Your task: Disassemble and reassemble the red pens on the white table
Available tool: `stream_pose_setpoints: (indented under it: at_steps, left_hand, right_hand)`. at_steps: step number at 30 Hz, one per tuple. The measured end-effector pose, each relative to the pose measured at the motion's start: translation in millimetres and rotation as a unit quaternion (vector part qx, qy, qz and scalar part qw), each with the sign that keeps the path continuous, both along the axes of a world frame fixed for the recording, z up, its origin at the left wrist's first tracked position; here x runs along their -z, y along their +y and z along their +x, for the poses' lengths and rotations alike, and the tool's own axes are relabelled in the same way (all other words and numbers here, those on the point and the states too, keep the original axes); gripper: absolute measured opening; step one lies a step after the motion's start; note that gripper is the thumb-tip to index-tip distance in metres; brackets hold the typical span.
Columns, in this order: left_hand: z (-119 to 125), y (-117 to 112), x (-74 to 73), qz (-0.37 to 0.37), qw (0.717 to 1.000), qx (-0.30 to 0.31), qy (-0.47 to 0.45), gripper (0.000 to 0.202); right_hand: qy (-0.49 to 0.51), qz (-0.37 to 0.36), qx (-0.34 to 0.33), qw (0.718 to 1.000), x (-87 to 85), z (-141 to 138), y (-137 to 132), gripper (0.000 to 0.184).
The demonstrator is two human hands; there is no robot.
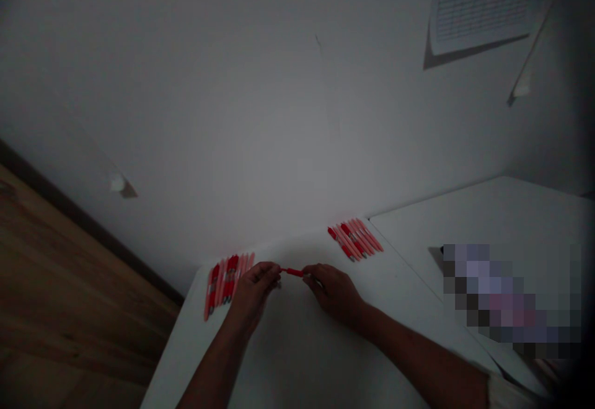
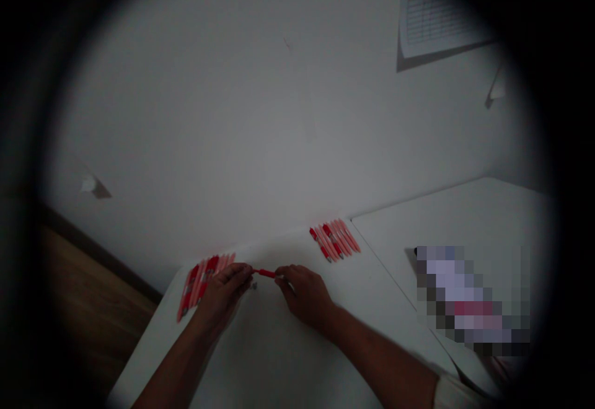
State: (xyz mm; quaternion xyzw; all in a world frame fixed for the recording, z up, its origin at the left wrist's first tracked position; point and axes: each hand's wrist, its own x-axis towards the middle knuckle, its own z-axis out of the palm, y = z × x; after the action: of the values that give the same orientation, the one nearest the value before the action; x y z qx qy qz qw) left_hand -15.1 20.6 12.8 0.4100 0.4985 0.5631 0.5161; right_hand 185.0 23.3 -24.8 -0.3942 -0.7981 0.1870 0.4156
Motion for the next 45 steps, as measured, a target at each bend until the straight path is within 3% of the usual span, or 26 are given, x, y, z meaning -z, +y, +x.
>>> stream_pose_setpoints:
  at_steps: [8,13,31,37,40,42,45]
  left_hand:
    - [-6.9,3.6,14.2,0.028,0.995,0.038,0.087,0.021]
    - [-7.6,5.3,17.2,0.031,0.994,0.038,0.095,0.019]
    - [-6.5,-0.2,9.1,0.065,0.973,0.045,0.219,0.022]
    - [-6.3,0.7,-0.6,0.068,0.960,0.028,0.270,0.030]
    - [-11.8,2.2,-1.5,0.082,0.927,-0.010,0.366,0.027]
    - [-16.5,2.0,1.3,0.110,0.877,-0.020,0.467,0.024]
    - [-21.3,-0.2,7.8,0.144,0.814,0.031,0.562,0.034]
  right_hand:
    - [-0.002,0.003,-0.007,1.000,-1.2,-0.6,0.4,0.022]
    - [-0.001,0.009,-0.008,1.000,1.2,-1.2,0.5,0.022]
    - [-0.010,-0.014,-0.026,1.000,0.7,0.2,-0.9,0.022]
    - [-0.004,-0.021,-0.002,1.000,-1.6,-0.3,0.3,0.023]
    - [0.008,-0.025,0.008,1.000,-4.0,-0.2,0.2,0.023]
    - [0.014,-0.027,0.009,0.999,-5.3,-0.1,-0.1,0.023]
    - [0.016,-0.028,0.006,0.999,-5.8,0.0,-0.5,0.023]
